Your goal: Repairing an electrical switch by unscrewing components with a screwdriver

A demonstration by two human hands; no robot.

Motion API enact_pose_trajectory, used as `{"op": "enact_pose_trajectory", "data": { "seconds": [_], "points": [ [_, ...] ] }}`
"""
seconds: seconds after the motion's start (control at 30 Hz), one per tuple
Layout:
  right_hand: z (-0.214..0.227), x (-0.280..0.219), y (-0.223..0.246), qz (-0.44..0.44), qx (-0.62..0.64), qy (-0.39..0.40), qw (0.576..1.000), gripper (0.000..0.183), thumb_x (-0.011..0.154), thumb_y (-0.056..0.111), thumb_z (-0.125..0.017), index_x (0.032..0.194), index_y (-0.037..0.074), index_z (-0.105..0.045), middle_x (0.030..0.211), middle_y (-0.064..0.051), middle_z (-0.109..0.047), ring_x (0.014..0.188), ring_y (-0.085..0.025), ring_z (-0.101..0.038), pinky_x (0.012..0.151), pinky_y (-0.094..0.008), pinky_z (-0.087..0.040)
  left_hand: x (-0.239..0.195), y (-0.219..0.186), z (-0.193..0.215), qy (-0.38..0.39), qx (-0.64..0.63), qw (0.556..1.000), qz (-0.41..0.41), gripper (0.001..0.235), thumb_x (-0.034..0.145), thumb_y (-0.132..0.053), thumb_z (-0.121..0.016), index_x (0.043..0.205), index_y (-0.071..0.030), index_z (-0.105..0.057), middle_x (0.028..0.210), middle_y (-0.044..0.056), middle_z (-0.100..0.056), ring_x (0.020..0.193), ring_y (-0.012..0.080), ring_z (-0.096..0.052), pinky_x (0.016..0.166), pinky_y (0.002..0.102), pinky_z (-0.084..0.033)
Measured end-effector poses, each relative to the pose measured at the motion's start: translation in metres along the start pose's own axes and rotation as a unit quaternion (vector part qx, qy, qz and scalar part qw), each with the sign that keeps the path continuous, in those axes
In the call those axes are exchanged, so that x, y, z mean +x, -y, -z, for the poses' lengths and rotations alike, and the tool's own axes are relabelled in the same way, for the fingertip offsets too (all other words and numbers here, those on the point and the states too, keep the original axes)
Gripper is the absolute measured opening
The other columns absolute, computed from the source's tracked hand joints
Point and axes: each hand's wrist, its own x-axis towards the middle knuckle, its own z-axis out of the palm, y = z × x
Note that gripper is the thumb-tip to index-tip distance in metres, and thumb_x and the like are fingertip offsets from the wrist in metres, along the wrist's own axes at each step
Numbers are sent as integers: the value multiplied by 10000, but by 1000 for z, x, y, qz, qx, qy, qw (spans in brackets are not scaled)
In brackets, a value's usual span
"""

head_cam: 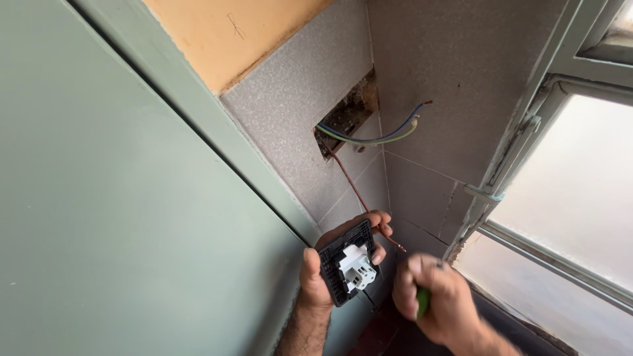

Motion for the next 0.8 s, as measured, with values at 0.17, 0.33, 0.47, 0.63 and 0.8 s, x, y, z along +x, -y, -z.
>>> {"op": "enact_pose_trajectory", "data": {
  "seconds": [0.17, 0.33, 0.47, 0.63, 0.8],
  "points": [
    [-9, -3, 40, 427, -550, -5, 718, 84, 919, 104, -670, 884, 36, -704, 793, -69, -719, 616, -154, -642, 620, -258, -531, -8, 0, 2, -10, 23, 1000, -4, 1023, 896, -739, -622, 1452, 110, -493, 1463, 261, -518, 1269, 290, -522, 854, 344, -470],
    [-36, 37, 92, 709, -575, 213, 349, 88, 957, 42, -661, 935, -11, -728, 850, -134, -740, 684, -217, -709, 591, -317, -574, -5, -2, 0, 10, 5, 1000, 8, 949, 930, -715, -588, 1473, 60, -510, 1503, 225, -517, 1314, 290, -503, 867, 342, -451],
    [-31, 39, 82, 687, -582, 231, 370, 136, 957, 79, -648, 868, -15, -692, 792, -127, -687, 623, -229, -652, 572, -351, -560, -10, -3, 2, 5, -7, 1000, 16, 933, 937, -722, -548, 1477, 38, -516, 1514, 216, -518, 1336, 289, -500, 891, 347, -453],
    [-28, 36, 59, 632, -623, 170, 429, 202, 909, 159, -557, 759, 89, -673, 725, -72, -671, 591, -201, -635, 557, -357, -554, -11, -4, 0, -9, 4, 1000, 16, 946, 919, -723, -572, 1459, 52, -523, 1500, 231, -522, 1301, 273, -518, 889, 336, -462],
    [-24, 18, 23, 303, -452, 22, 839, 177, 879, 74, -614, 714, 32, -661, 562, -67, -620, 440, -186, -567, 450, -329, -505, -9, -2, -2, -10, 16, 1000, 12, 964, 908, -730, -594, 1450, 63, -520, 1493, 230, -523, 1286, 274, -522, 871, 341, -465]
  ]
}}
